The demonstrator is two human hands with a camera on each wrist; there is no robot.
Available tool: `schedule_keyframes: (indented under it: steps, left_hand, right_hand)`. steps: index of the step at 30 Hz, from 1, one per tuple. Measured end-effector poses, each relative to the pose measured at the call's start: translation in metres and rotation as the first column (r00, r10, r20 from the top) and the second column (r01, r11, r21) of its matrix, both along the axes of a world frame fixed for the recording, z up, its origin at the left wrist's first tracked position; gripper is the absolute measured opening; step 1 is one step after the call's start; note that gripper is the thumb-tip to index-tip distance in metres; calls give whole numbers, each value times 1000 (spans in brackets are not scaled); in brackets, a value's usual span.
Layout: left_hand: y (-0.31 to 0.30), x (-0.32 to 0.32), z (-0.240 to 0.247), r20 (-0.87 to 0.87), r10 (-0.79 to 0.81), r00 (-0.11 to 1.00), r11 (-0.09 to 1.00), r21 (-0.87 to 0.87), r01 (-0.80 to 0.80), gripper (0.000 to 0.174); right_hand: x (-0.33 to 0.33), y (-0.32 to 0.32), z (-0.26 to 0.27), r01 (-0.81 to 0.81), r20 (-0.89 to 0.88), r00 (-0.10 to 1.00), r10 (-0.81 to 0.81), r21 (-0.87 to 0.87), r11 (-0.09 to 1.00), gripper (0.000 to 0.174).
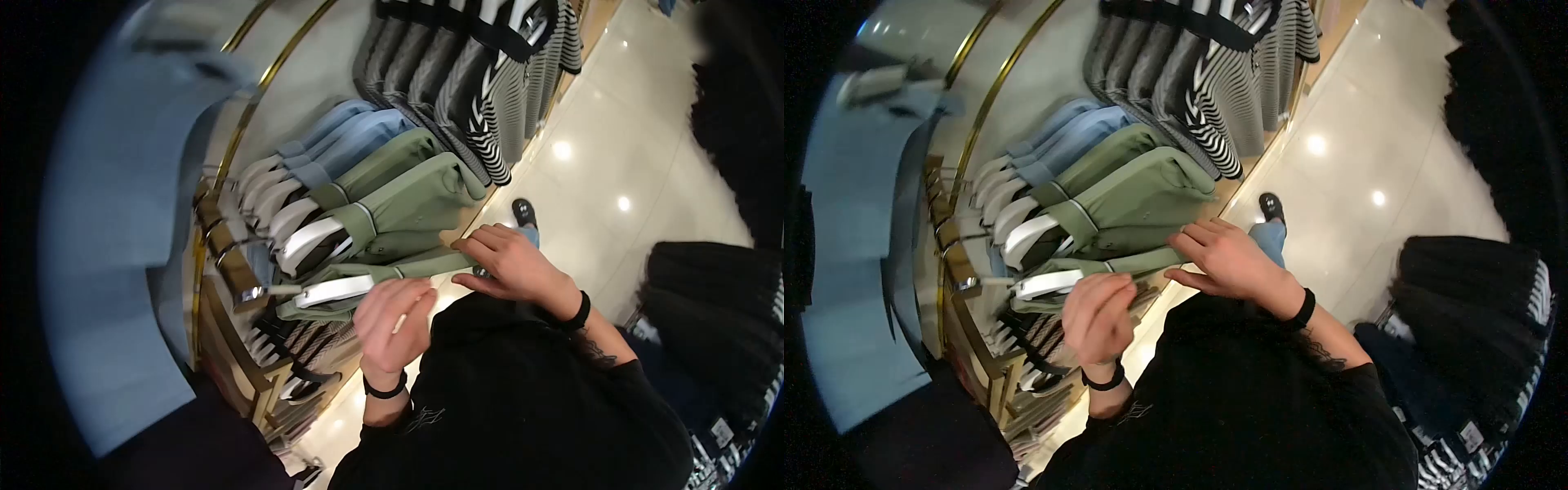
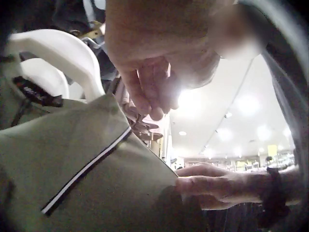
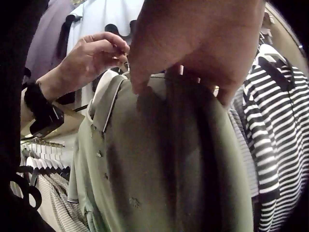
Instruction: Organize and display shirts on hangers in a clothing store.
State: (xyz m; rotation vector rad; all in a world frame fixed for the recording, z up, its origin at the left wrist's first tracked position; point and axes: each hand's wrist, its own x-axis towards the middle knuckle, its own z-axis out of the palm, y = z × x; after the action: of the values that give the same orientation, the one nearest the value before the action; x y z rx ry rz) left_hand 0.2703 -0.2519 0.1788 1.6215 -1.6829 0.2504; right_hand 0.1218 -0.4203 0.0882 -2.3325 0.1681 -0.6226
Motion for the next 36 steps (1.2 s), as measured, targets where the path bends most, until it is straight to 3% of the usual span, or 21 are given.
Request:
schedule_keyframes:
  steps: [3, 7, 16, 19, 22, 26, 29, 36]
  left_hand:
    - [-24, -7, 7, -27, -129, 991, 975, 181, 132, 21]
    - [-43, -8, 10, -11, -135, 991, 883, 452, 126, 27]
    - [-31, -12, 18, -1, 7, 1000, 859, 512, -6, 32]
    - [-33, -16, 16, -1, 35, 999, 859, 512, -30, 32]
    - [-34, -19, 14, 12, 50, 999, 857, 513, -49, 33]
    - [-35, -22, 15, 38, 51, 998, 840, 539, -64, 33]
    - [-30, -21, 10, 18, 81, 997, 835, 545, -78, 35]
    - [-29, -30, 10, -10, 273, 962, 765, 609, -211, 51]
  right_hand:
    - [-10, -9, -9, -65, 81, 995, 55, 128, 990, 39]
    - [-16, -18, -17, -134, 111, 988, 111, 225, 965, 35]
    - [-18, -31, -27, -250, 107, 968, 226, 426, 869, 25]
    - [-7, -38, -20, -59, 113, 993, 24, 317, 946, 22]
    - [28, -47, -10, 150, 341, 919, -198, 162, 975, 26]
    - [60, -52, -15, 258, 426, 871, -246, 30, 966, 29]
    - [47, -44, -21, 64, 244, 963, -116, 213, 975, 28]
    - [-3, -30, -23, -220, 86, 975, 204, 434, 874, 32]
